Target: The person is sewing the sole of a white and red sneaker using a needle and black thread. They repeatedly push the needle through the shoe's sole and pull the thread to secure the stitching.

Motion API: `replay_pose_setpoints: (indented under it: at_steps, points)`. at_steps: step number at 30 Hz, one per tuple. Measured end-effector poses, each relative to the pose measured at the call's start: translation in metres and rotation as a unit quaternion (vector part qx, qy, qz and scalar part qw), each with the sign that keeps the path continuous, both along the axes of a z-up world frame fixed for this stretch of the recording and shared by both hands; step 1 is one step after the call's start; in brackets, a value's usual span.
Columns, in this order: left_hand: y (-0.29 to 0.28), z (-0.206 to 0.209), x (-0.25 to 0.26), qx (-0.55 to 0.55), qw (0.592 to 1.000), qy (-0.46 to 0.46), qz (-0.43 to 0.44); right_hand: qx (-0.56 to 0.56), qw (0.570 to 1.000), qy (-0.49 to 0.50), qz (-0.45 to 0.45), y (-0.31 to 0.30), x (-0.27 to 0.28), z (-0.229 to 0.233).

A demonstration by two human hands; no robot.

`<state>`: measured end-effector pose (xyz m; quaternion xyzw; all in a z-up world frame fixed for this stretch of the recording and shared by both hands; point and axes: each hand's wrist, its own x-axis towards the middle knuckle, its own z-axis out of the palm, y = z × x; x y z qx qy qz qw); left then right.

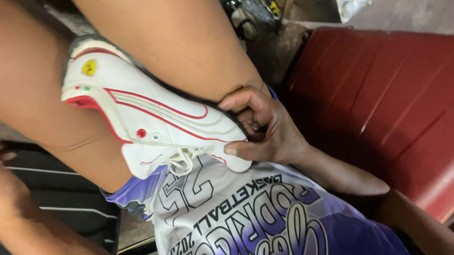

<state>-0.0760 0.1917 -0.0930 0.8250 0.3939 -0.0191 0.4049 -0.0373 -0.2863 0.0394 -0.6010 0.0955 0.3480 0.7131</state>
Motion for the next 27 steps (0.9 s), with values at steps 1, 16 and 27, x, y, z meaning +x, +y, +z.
replay_pose_setpoints:
  at_steps: [1, 16, 27]
  points:
    - [-0.026, 0.015, 0.003, -0.021, 0.999, -0.027, -0.011, -0.001, 1.000, -0.003, 0.003, 0.000, 0.003, -0.001]
    - [-0.186, 0.114, 0.069, -0.119, 0.835, -0.041, -0.536, -0.106, 0.990, -0.024, 0.089, 0.000, 0.007, 0.013]
    - [-0.177, 0.091, 0.046, -0.114, 0.835, -0.012, -0.537, -0.519, 0.601, -0.397, 0.461, -0.062, 0.030, 0.058]
